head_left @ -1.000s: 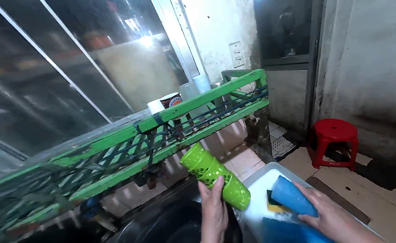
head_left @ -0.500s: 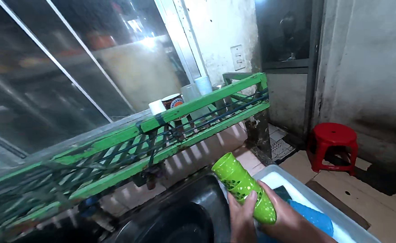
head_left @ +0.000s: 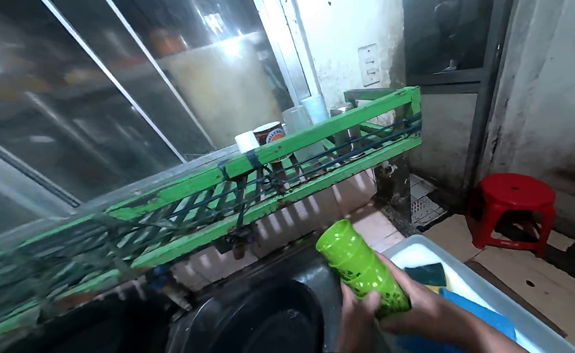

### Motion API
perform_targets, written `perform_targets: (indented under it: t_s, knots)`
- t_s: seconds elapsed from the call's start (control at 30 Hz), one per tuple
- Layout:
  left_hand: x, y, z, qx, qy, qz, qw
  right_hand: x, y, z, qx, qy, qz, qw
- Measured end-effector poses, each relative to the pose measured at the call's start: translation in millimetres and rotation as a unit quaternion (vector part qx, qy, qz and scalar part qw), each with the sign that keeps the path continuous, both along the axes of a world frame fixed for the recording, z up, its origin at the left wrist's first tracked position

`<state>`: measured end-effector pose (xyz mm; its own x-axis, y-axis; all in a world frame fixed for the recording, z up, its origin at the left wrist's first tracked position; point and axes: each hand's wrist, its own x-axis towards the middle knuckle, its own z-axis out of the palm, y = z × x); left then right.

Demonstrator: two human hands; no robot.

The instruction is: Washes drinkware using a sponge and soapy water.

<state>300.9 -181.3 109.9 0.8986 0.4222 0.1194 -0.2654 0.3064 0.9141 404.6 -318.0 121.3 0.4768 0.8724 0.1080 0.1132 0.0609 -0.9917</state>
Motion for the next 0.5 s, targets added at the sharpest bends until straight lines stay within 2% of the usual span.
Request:
perform_targets:
  t_s: [0.13, 0.17, 0.23, 0.3, 0.33, 0.37, 0.43, 0.5]
  knots:
    - [5.1, 20.4, 10.0, -0.040, -0.037, -0.010, 0.998, -18.9, 0.6, 4.3, -0.071, 0.092, -0.011, 0.993]
    - [5.9, 20.0, 12.4, -0.017, -0.012, 0.022, 1.000, -26.5, 3.7, 1.7, -0.088, 0.070, -0.041, 0.993]
    - [12.1, 14.1, 14.8, 0.031, 0.037, 0.115, 0.992, -33.8, 12.5, -8.4, -0.111, -0.058, -0.111, 0.986]
    - [19.9, 12.5, 10.4, 0.039, 0.048, 0.194, 0.979, -28.7, 19.5, -30.6, -0.127, -0.234, -0.173, 0.948]
    - [23.1, 16.2, 6.9, 0.032, 0.034, 0.223, 0.974, -23.3, 19.7, -39.8, -0.157, -0.289, -0.179, 0.927]
    - [25.7, 22.8, 3.6, 0.024, 0.024, 0.248, 0.968, -16.9, 17.8, -47.0, -0.202, -0.317, -0.167, 0.911]
    - [22.9, 38.4, 2.7, 0.016, 0.046, 0.259, 0.965, -5.8, 11.8, -51.9, -0.281, -0.302, -0.126, 0.902]
    - [15.4, 47.3, 2.8, 0.011, 0.066, 0.230, 0.971, -5.2, 7.9, -44.3, -0.289, -0.291, -0.100, 0.907]
